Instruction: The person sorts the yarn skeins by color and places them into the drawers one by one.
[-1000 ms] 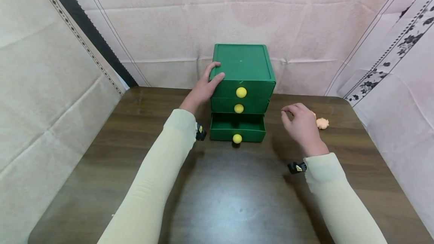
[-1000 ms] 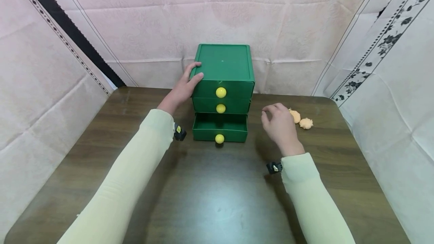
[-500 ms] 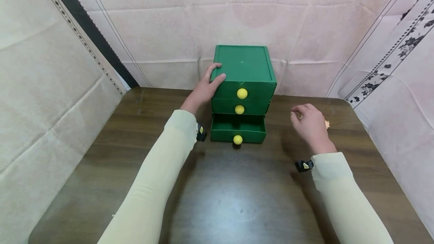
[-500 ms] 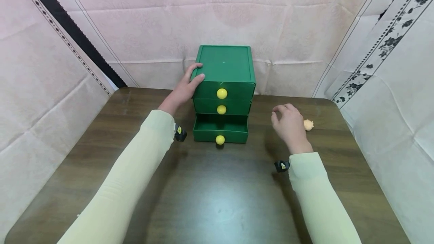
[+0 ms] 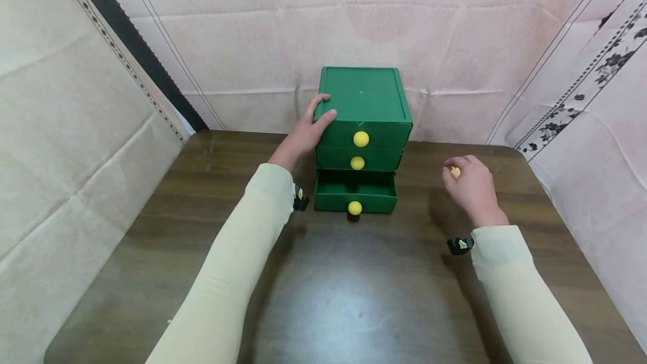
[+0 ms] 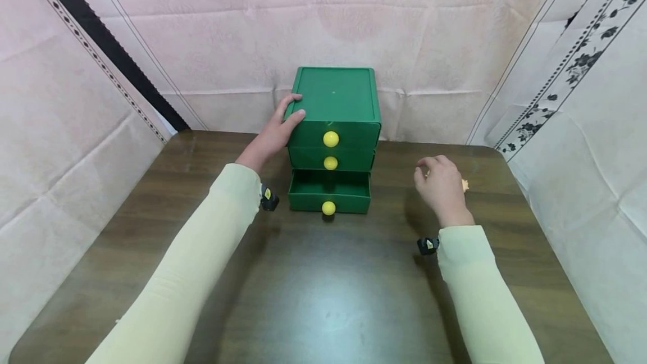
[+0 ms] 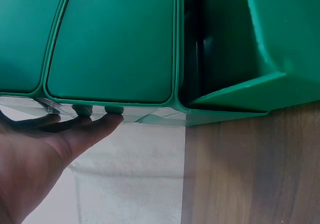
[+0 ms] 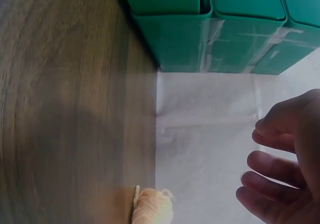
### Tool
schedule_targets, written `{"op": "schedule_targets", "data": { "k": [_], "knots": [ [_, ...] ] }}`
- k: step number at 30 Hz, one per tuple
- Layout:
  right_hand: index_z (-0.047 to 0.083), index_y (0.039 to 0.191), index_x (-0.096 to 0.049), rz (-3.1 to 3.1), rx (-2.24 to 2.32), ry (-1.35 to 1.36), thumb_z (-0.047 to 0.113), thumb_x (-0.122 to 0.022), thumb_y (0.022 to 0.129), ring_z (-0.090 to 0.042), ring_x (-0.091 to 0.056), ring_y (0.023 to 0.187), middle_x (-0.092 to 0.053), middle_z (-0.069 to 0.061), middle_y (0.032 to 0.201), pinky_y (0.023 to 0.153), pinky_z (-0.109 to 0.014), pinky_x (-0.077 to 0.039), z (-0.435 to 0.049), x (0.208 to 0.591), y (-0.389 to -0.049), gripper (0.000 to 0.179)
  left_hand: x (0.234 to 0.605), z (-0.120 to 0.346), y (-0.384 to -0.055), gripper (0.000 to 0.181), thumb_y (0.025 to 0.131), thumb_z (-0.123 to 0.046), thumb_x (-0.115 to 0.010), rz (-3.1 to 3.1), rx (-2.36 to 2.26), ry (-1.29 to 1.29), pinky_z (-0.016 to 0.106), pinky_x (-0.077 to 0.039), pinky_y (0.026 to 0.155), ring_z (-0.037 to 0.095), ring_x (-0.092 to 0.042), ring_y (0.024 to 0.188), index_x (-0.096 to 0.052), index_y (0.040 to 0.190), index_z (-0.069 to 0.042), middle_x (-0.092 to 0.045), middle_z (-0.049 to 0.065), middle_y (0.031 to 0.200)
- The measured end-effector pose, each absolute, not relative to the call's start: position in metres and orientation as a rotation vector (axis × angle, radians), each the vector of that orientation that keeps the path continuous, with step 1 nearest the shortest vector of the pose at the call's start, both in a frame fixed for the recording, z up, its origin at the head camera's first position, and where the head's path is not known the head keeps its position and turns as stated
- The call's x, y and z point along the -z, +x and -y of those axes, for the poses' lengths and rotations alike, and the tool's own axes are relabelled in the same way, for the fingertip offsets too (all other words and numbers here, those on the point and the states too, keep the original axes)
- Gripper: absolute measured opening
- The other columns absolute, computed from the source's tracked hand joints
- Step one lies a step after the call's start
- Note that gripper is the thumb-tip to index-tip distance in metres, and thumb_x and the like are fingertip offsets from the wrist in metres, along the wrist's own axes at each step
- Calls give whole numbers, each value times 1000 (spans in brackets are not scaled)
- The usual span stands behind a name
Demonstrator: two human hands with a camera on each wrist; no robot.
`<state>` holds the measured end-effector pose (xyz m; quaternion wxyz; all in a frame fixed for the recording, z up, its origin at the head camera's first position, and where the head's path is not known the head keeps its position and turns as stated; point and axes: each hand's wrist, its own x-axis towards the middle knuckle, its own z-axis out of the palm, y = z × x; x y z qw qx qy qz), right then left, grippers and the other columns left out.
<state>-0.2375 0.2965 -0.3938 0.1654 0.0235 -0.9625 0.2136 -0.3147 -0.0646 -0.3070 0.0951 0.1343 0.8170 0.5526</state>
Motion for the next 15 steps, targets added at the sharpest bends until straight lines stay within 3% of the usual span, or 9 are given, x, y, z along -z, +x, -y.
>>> {"op": "schedule_targets", "data": {
  "k": [15],
  "knots": [
    [-4,116,-63,2783,-605,4,19,-50,95,-48,-51,110,-54,-28,122,91,-61,-40,-318,406,-241,33,309,65,-318,53,100,-49,-44,-2425,-1645,413,50,-33,110,31,-37,133,-22,147,-37,-21,7,156]
  ]
}}
